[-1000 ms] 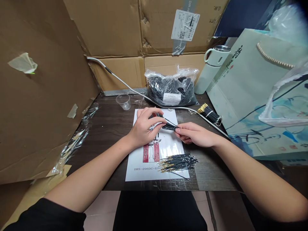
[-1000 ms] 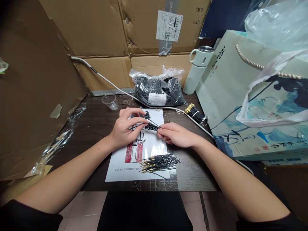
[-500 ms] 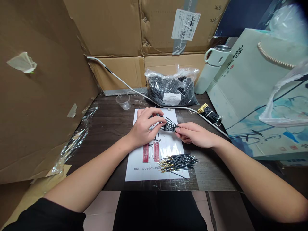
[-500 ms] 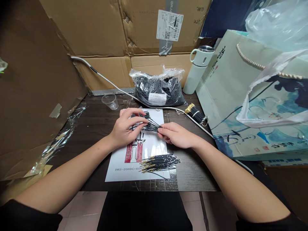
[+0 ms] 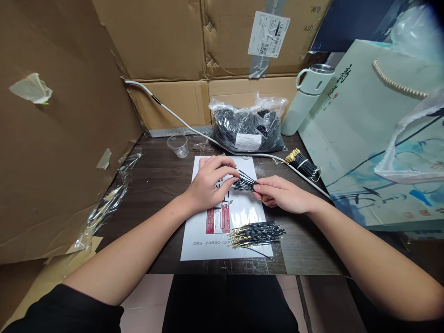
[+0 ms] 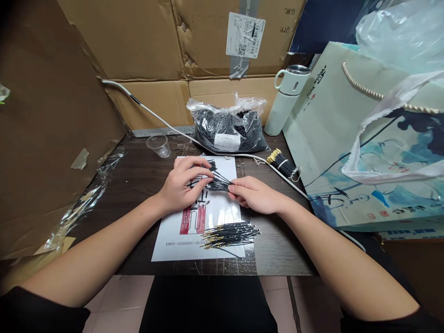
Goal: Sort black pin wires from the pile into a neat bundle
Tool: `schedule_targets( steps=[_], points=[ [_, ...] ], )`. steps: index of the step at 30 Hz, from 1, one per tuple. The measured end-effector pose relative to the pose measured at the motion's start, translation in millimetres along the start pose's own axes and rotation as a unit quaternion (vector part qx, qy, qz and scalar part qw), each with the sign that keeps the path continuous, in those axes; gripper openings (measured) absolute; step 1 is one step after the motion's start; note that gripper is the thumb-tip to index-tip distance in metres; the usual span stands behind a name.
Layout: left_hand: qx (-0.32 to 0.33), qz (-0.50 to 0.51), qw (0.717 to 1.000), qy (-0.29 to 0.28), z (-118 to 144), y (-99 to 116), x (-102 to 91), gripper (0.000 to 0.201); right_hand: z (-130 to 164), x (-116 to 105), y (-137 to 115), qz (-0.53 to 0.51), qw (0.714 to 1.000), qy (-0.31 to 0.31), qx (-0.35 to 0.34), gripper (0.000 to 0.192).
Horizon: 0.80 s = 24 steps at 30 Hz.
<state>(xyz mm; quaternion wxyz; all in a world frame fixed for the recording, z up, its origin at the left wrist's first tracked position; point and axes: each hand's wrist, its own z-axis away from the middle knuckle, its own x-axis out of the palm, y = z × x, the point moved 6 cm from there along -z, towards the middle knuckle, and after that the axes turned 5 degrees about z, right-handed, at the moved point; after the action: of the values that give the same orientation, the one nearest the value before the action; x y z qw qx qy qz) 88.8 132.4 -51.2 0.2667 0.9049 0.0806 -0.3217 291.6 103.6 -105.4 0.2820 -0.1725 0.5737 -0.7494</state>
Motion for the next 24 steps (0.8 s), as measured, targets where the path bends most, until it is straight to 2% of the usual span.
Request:
schedule_targets(
  steps=[10, 24],
  points=[
    [0.005, 0.023, 1.000, 0.017, -1.1, 0.0, -3.9, 0.009, 0.4, -0.7, 0.3, -0.002, 1.000, -0.003, -0.004, 0.047],
    [-0.004, 0.040, 0.999, 0.009, -1.4, -1.1, -3.2, 0.009, 0.4, -0.8, 1.6, -0.010, 1.000, -0.006, -0.001, 0.047]
  ],
)
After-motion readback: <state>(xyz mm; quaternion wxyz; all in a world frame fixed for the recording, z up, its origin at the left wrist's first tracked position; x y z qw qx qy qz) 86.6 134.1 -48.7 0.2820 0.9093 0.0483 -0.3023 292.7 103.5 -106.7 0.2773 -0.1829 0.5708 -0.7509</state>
